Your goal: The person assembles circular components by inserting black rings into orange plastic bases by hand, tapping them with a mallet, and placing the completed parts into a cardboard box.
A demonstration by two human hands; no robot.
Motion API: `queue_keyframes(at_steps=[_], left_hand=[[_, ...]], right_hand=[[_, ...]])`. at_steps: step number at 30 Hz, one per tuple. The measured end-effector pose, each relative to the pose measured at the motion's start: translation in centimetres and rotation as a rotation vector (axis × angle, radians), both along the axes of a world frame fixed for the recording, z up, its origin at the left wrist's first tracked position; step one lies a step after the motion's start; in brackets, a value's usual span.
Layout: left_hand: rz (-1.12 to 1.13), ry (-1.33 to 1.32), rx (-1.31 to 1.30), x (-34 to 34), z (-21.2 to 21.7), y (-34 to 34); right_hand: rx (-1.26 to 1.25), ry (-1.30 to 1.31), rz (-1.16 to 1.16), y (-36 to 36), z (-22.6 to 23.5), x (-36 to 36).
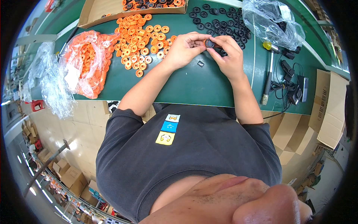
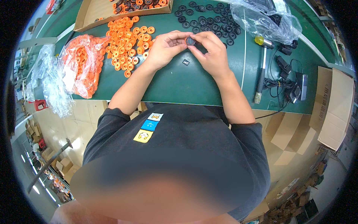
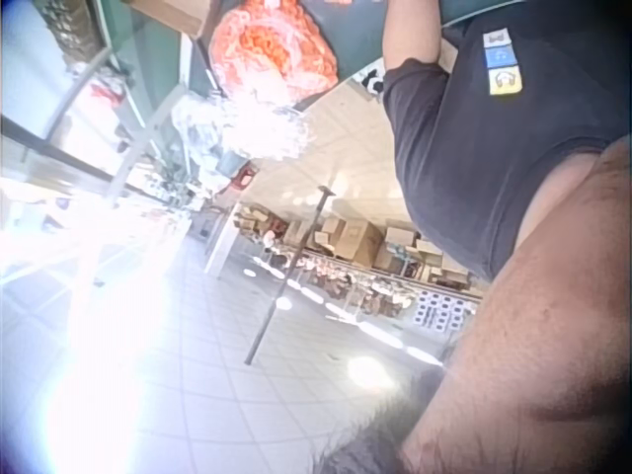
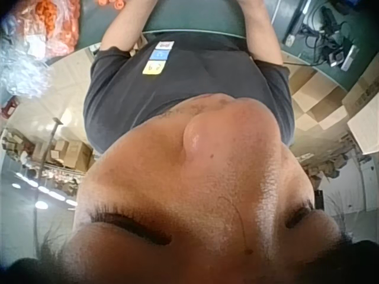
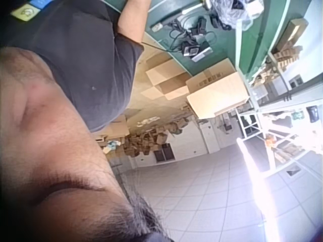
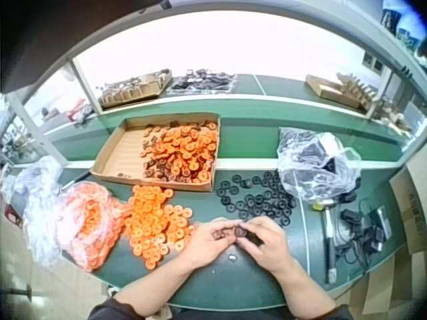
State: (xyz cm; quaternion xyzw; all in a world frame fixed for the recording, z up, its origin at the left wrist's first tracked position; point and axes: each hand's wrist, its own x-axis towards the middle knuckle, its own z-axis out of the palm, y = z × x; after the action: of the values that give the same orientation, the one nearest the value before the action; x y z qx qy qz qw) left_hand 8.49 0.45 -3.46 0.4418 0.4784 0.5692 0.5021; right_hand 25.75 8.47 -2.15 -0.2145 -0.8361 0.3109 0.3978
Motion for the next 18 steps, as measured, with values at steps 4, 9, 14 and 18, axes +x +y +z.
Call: queue_keyframes(at_steps=[4, 9, 14, 18], left_hand=[[-0.016, -0.015, -0.023, -0.15, 0.26, -0.06], [-0.009, -0.096, -0.059, -0.04, 0.3, -0.1], [-0.006, -0.179, -0.09, 0.02, 0.34, -0.05], [-0.008, -0.199, -0.097, -0.06, 0.41, -0.11]], right_hand=[[0.006, 0.024, -0.013, -0.31, 0.37, -0.12], [-0.002, 0.02, -0.029, -0.61, 0.5, -0.25], [-0.021, 0.016, -0.039, -0.65, 0.52, -0.21], [0.005, 0.006, -0.026, -0.62, 0.73, -0.23]])
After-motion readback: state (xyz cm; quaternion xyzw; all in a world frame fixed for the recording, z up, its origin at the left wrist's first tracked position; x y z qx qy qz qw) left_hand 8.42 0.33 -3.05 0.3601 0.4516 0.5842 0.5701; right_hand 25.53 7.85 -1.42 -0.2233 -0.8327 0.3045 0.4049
